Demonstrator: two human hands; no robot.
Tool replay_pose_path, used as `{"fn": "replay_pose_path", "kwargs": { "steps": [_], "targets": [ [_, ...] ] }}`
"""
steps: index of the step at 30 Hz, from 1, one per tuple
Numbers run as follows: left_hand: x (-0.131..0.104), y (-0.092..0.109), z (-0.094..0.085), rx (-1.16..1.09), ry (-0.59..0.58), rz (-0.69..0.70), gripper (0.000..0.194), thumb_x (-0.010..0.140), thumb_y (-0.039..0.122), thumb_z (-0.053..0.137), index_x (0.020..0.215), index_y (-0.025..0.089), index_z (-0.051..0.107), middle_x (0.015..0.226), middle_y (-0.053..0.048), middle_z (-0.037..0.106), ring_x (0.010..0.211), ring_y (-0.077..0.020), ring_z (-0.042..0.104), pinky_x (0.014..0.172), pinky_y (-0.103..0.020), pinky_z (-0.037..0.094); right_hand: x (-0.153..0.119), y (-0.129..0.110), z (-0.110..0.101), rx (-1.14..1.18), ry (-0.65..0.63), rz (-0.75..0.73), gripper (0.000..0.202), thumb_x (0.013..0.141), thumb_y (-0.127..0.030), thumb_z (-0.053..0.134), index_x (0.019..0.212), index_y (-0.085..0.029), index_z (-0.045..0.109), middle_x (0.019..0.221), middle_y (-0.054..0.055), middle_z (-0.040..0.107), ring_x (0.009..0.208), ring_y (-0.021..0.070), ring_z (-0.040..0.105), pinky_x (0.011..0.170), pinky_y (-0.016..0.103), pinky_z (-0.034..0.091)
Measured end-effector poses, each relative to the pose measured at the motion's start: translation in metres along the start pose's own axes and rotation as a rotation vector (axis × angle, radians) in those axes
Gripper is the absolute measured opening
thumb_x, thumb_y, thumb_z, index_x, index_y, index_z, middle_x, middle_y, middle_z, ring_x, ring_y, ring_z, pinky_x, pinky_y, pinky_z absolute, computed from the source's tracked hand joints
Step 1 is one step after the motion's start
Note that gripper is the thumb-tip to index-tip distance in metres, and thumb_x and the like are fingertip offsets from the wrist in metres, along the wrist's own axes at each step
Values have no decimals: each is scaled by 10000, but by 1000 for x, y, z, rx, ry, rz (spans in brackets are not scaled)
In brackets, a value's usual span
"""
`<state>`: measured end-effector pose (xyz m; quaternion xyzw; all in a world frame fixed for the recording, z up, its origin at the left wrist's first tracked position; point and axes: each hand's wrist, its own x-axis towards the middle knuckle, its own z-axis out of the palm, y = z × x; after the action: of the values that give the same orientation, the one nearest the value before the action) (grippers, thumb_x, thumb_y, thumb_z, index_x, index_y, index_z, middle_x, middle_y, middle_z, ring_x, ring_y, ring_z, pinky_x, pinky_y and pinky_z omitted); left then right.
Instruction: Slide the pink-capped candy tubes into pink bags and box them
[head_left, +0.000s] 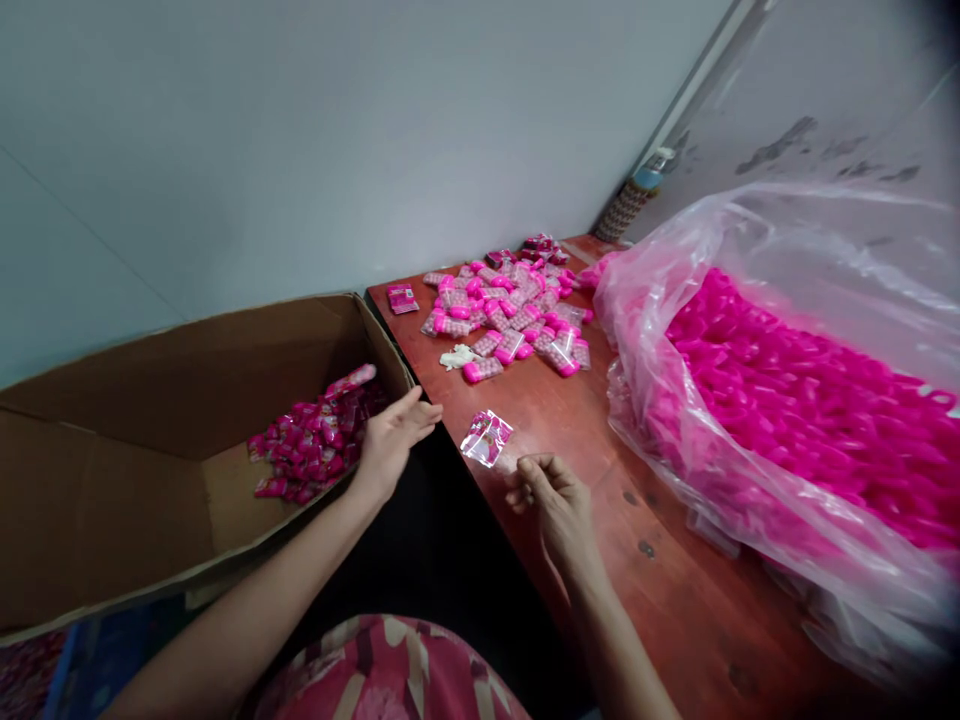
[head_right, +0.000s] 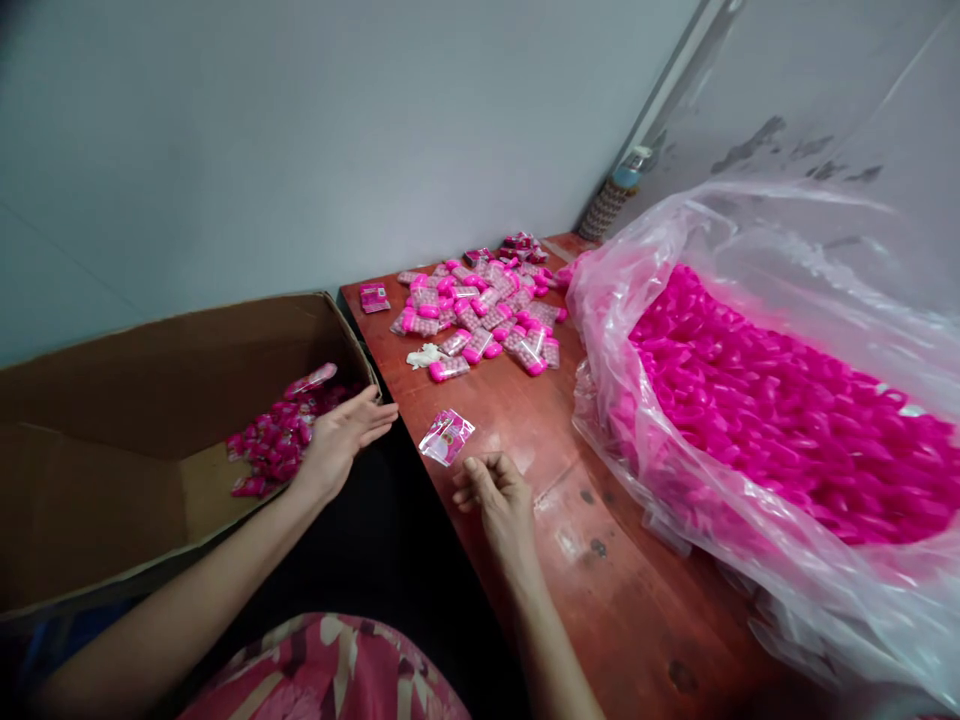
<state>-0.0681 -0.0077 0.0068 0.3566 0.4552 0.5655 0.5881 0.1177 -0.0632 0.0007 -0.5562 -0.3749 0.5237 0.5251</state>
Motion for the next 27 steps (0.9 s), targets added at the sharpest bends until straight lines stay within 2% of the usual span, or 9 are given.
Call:
{"fn": "replay_pose_path", "kwargs": {
  "steps": [4,7,13,15,18,20,22,24,27],
  "targets": [
    [8,-28,24,524,-219,323,359,636,278,693,988,231,641,1167,-65,571,1191,-242,395,1040,-383,173,2,-5,-5,-63,2,15,230,729,-391,611,695,-173,545,587,-10,590,471,105,527,453,209,416],
    [13,-47,36,688,-288,384,265,678,222,651,939,265,655,1192,-44,551,1240,-236,320,1051,-429,58,3,-5,-8,-99,-15,28,244,720,-408,614,690,-175,546,599,1,599,466,116,528,450,224,418],
    [15,-59,34,721,-267,423,211,730,216,595,915,294,659,1163,-32,572,1237,-235,322,1035,-496,38,15,3,-11,-153,-10,-32,215,734,-390,601,721,-178,566,621,-7,605,529,123,550,512,233,433],
    [12,-58,34,707,-246,443,220,739,220,587,933,298,655,1159,-37,574,1228,-236,337,1035,-499,61,22,7,-7,-132,34,-68,206,724,-361,618,816,-183,573,735,10,633,653,145,586,600,254,455],
    [4,-50,41,635,-237,451,235,744,206,580,946,300,654,1168,-37,568,1220,-229,351,1038,-478,114,33,7,0,6,42,-56,350,683,-321,661,978,-195,521,834,17,639,732,158,597,643,276,462],
    [-1,-41,46,545,-244,411,245,718,198,607,939,292,661,1145,-38,584,1204,-226,375,1038,-437,165,39,3,3,109,27,-41,394,659,-305,678,993,-196,499,736,-16,627,631,135,584,595,259,453],
    [-3,-33,50,426,-214,300,326,663,209,661,982,276,648,1130,-46,595,1161,-234,428,1006,-388,262,43,-4,3,154,36,-48,383,650,-291,685,972,-191,503,634,-49,589,542,109,549,551,233,432],
    [-3,-26,51,293,-173,124,412,619,247,696,1025,244,629,1078,-58,621,1065,-248,511,911,-349,379,46,-11,2,139,29,-54,368,639,-282,694,944,-185,513,580,-66,555,503,96,522,515,213,406],
    [2,-24,48,160,-264,-153,270,625,336,679,829,159,684,799,-57,673,791,-229,609,718,-303,469,50,-16,-1,52,-65,-39,362,624,-289,707,914,-183,517,536,-77,530,464,89,496,474,201,370]
  ]
}}
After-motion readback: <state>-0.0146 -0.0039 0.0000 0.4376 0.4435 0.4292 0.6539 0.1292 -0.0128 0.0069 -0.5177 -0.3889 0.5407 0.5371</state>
